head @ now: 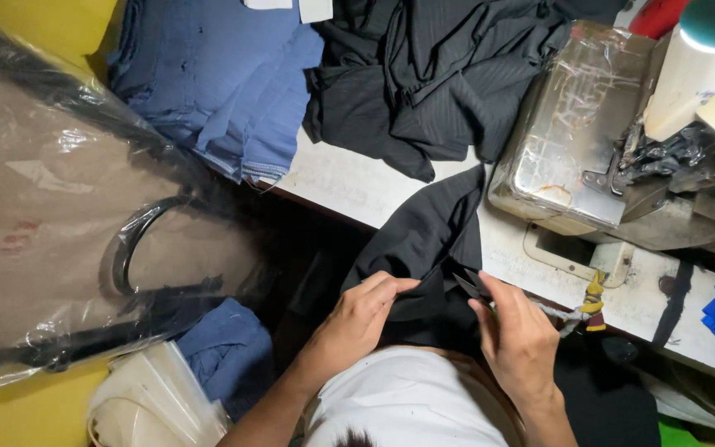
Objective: Trimming loose threads from black fabric pieces using hand nippers at a sewing workstation
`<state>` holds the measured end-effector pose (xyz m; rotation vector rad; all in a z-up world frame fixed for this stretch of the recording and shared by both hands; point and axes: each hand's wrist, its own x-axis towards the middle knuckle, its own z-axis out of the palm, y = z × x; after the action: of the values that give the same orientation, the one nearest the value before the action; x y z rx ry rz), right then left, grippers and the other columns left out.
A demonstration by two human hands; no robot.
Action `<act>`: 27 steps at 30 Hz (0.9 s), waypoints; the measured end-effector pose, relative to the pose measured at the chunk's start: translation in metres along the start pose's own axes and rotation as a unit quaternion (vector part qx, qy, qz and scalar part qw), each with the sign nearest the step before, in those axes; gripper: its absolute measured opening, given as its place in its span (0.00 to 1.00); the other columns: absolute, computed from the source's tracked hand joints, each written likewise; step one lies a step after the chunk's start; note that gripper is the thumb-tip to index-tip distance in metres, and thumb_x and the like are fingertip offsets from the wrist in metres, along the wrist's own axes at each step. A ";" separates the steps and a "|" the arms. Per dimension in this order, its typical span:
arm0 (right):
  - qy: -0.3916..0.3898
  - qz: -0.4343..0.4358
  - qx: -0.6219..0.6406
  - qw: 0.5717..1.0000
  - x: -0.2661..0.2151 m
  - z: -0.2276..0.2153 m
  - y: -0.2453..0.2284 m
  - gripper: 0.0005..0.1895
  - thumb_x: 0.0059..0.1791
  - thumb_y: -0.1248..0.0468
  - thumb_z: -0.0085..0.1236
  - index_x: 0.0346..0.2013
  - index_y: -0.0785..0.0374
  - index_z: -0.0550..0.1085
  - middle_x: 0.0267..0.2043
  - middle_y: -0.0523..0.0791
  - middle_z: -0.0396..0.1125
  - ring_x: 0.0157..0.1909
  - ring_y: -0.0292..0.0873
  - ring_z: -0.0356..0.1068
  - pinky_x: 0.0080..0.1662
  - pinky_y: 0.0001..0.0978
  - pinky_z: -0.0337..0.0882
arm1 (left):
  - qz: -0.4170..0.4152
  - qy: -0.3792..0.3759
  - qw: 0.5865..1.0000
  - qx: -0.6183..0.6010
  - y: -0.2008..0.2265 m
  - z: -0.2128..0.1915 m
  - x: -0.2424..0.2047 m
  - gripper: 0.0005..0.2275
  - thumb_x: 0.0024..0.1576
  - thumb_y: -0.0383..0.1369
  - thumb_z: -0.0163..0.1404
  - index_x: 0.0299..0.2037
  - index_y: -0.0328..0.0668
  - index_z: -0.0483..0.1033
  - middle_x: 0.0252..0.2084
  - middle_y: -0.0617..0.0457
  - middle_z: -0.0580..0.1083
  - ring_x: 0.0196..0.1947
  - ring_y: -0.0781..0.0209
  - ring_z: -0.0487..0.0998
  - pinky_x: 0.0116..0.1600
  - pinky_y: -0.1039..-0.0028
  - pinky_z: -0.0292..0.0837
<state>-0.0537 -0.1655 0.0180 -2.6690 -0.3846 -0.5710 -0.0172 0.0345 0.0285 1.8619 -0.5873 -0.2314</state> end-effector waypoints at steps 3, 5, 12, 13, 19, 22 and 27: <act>-0.005 -0.024 -0.035 0.999 0.004 0.009 0.000 0.15 0.45 0.65 0.46 0.46 0.63 0.63 0.33 0.46 0.63 0.26 0.44 0.62 0.29 0.31 0.61 | 0.019 -0.024 1.000 -0.003 -0.001 0.001 -0.001 0.15 0.48 0.17 0.31 0.43 0.35 0.65 0.38 0.47 0.66 0.40 0.56 0.70 0.47 0.75 0.61; 0.011 -0.028 -0.011 1.000 0.010 0.013 -0.004 0.15 0.45 0.67 0.46 0.46 0.64 0.63 0.32 0.46 0.63 0.26 0.43 0.62 0.29 0.30 0.61 | 0.013 -0.031 0.999 0.000 0.004 0.000 0.000 0.15 0.48 0.17 0.31 0.42 0.35 0.65 0.37 0.47 0.66 0.40 0.56 0.70 0.47 0.75 0.61; 0.031 0.010 0.061 0.998 0.005 0.010 0.002 0.13 0.45 0.71 0.44 0.45 0.66 0.64 0.33 0.47 0.64 0.29 0.41 0.65 0.34 0.29 0.63 | 0.014 0.081 0.993 0.087 0.018 -0.006 0.022 0.10 0.53 0.28 0.35 0.40 0.39 0.68 0.36 0.51 0.70 0.35 0.56 0.72 0.40 0.72 0.63; 0.029 0.010 0.061 0.998 0.002 0.010 0.005 0.13 0.45 0.71 0.44 0.45 0.66 0.64 0.33 0.47 0.64 0.29 0.41 0.65 0.34 0.29 0.63 | 0.014 0.081 0.993 0.086 0.015 -0.002 0.035 0.10 0.53 0.28 0.35 0.40 0.39 0.68 0.36 0.51 0.70 0.35 0.56 0.72 0.40 0.72 0.63; 0.096 0.076 0.009 0.992 -0.011 0.000 0.016 0.16 0.44 0.71 0.49 0.46 0.74 0.62 0.45 0.55 0.63 0.43 0.51 0.66 0.43 0.35 0.66 | 0.034 0.164 0.924 0.345 -0.031 0.054 0.102 0.24 0.47 0.51 0.39 0.46 0.40 0.64 0.35 0.52 0.64 0.17 0.54 0.69 0.13 0.69 0.60; 0.112 0.078 -0.020 0.990 -0.008 -0.009 0.027 0.15 0.45 0.70 0.49 0.45 0.75 0.63 0.45 0.55 0.62 0.44 0.53 0.65 0.46 0.36 0.64 | 0.086 0.113 0.930 0.338 -0.048 0.063 0.099 0.10 0.46 0.38 0.50 0.31 0.45 0.63 0.28 0.50 0.61 0.16 0.51 0.69 0.15 0.64 0.60; -0.037 -0.001 -0.200 0.979 0.006 -0.014 0.048 0.13 0.46 0.58 0.47 0.44 0.57 0.67 0.31 0.42 0.62 0.26 0.42 0.62 0.28 0.29 0.60 | 0.180 0.111 0.917 0.338 -0.047 0.035 0.053 0.12 0.41 0.19 0.47 0.29 0.52 0.71 0.28 0.56 0.60 0.11 0.63 0.60 0.13 0.76 0.53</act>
<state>-0.0369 -0.2125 0.0177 -3.0832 -0.3194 -0.6041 0.0262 -0.0088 -0.0214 2.3400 -0.9114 0.4855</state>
